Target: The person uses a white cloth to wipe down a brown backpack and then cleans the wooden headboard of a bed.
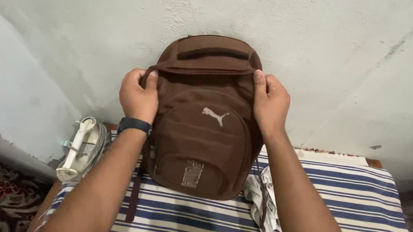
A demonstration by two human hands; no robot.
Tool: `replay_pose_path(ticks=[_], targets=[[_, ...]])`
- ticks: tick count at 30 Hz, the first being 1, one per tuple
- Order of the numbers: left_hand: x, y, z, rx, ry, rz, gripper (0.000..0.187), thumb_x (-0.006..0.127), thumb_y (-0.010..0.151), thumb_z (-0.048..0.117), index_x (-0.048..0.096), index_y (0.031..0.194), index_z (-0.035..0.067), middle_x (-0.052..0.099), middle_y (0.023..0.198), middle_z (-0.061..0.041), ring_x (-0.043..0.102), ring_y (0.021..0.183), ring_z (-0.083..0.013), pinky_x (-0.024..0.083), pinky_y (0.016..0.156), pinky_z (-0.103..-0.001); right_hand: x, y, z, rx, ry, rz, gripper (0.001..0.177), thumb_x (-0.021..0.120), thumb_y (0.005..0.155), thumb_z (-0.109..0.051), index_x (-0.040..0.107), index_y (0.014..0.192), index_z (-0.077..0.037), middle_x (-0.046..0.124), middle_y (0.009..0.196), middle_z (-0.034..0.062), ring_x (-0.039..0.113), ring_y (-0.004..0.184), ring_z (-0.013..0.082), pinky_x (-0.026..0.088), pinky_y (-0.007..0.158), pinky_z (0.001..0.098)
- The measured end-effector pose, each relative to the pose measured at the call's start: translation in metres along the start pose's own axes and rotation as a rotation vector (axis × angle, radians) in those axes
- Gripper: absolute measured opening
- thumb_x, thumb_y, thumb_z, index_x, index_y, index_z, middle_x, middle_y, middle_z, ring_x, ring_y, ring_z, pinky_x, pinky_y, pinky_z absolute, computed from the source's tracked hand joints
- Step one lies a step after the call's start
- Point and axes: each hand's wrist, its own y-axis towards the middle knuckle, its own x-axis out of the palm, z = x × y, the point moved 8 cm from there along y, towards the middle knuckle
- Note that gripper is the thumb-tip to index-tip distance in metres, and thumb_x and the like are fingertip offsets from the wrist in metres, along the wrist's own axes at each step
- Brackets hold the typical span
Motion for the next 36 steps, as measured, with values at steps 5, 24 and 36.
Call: replay_pose_path(ticks=[5,24,36], targets=[[-0.008,-0.013,-0.003,0.021,-0.091,-0.022,0.024,0.074,0.093,0.014,0.062,0.11,0.001,0.066,0.109,-0.014,0.065,0.1,-0.0302,0.052,0.091,-0.042,-0.006,-0.009,0.043,-0.029,0.245,-0.085,0.041,0.054,0.107,-0.04,0.07,0.098,-0.003,0.067,0.079,0.0043,0.059,0.07,0.0109,0.051,0.065,0.0305],[-0.019,-0.221,0.081,0.444,-0.059,-0.323,0.035,0.065,0.087,0.009,0.063,0.122,0.008,0.053,0.134,-0.014,0.05,0.128,-0.032,0.037,0.111,-0.052,-0.046,-0.201,0.235,0.574,-0.852,-0.688,0.076,0.07,0.084,-0.064,0.056,0.147,-0.024,0.038,0.161,0.0136,0.047,0.141,0.0407,0.05,0.111,0.0486],[-0.049,-0.262,0.052,0.195,-0.154,-0.765,0.038,0.071,0.092,0.029,0.066,0.12,0.004,0.058,0.13,-0.015,0.06,0.122,-0.0317,0.052,0.102,-0.046,-0.089,-0.18,0.162,0.627,-0.456,-0.507,0.08,0.067,0.083,-0.066,0.073,0.117,0.005,0.077,0.098,0.031,0.078,0.086,0.0413,0.062,0.08,0.0523]])
